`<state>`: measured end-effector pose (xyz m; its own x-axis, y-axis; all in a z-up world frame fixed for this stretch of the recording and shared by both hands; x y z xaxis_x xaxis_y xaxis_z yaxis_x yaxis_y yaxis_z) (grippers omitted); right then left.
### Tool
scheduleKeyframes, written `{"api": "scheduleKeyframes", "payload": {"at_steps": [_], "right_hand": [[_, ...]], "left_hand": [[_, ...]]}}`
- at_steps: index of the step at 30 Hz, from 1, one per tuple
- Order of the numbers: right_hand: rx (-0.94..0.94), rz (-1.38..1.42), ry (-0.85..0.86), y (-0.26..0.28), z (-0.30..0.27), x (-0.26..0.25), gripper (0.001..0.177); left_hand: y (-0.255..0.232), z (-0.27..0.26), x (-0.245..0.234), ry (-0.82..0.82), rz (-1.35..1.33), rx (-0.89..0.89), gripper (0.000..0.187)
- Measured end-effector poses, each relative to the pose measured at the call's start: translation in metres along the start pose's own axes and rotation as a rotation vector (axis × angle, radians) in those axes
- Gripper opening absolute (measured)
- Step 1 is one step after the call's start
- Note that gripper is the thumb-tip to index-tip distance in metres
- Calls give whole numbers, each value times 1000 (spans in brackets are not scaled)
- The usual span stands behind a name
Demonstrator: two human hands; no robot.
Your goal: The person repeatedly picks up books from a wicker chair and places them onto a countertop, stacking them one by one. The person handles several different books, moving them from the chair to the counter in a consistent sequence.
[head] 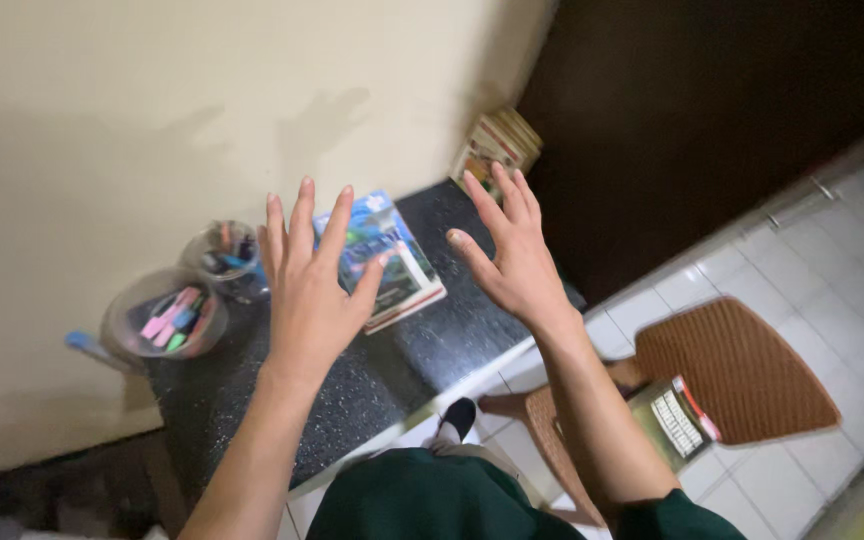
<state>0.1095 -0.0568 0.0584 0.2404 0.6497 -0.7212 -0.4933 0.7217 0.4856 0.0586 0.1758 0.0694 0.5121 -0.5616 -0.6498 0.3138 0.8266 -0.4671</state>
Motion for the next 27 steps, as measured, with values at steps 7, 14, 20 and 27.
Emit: {"api": "scheduleKeyframes", "payload": {"at_steps": [7,14,20,27], "right_hand": [[178,-105,-85,-6,-66,-58,66],[368,-214,-219,-39,-144,-117,66],[521,-288,-330,-80,-217,-170,65],[683,-327,-400,-142,-298,-239,62]], "left_hand": [[-46,1,42,132,-141,161,75],[-120,-8,99,273,-313,343,73],[-199,-26,153,401,-470,488,71],[-293,-59,224,518,-582,544,70]]}}
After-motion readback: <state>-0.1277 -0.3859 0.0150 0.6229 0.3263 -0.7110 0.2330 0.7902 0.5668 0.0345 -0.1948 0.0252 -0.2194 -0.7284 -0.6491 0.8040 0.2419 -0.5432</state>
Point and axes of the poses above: each hand's wrist, its own z-axis towards the middle knuckle, its own x-axis out of the palm, y = z × x, the point moved 3 cm from there along z, towards the middle knuckle, and after that the axes turned 4 degrees about -y, right-handed, at the moved point
